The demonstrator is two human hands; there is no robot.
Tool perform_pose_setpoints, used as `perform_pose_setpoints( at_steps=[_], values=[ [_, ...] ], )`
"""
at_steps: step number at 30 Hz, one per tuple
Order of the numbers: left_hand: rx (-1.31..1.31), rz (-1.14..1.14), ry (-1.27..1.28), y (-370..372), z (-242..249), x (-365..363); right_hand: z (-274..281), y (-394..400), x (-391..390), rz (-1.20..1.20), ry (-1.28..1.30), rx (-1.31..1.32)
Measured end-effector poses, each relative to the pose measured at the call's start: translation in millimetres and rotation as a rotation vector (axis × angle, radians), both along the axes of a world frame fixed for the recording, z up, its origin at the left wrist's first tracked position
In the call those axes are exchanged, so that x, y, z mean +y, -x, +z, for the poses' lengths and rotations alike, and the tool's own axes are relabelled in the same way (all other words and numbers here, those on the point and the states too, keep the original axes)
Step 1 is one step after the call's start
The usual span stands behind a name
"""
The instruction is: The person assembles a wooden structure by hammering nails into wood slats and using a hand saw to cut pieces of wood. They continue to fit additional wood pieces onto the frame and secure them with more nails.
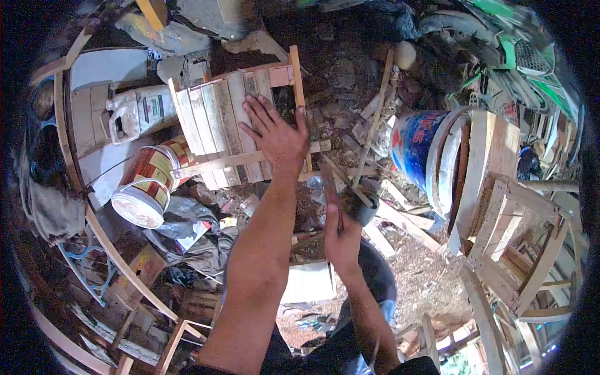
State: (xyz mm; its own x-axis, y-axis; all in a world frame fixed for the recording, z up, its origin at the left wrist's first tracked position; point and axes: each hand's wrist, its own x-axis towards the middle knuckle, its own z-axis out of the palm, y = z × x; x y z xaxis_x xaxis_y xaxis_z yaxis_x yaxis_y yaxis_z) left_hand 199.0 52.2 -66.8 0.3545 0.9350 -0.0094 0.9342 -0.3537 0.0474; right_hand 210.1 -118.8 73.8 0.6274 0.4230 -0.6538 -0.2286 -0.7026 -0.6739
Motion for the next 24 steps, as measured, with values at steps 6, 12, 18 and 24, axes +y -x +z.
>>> perform_pose_setpoints(
  at_steps=[6,12,18,24],
  values=[
    [0.002,0.005,0.018,-3,-1,-2,42,15,-21,0.053,0.074,-0.077],
    [-0.027,-0.026,-0.003,-3,2,-4,46,-1,-37,0.097,0.118,0.004],
    [-0.013,-0.076,-0.028,-2,3,-6,49,-7,-59,-0.007,0.131,0.083],
    [-0.016,-0.054,-0.060,-2,-1,-4,71,-3,-56,-0.046,0.091,0.043]
  ],
)
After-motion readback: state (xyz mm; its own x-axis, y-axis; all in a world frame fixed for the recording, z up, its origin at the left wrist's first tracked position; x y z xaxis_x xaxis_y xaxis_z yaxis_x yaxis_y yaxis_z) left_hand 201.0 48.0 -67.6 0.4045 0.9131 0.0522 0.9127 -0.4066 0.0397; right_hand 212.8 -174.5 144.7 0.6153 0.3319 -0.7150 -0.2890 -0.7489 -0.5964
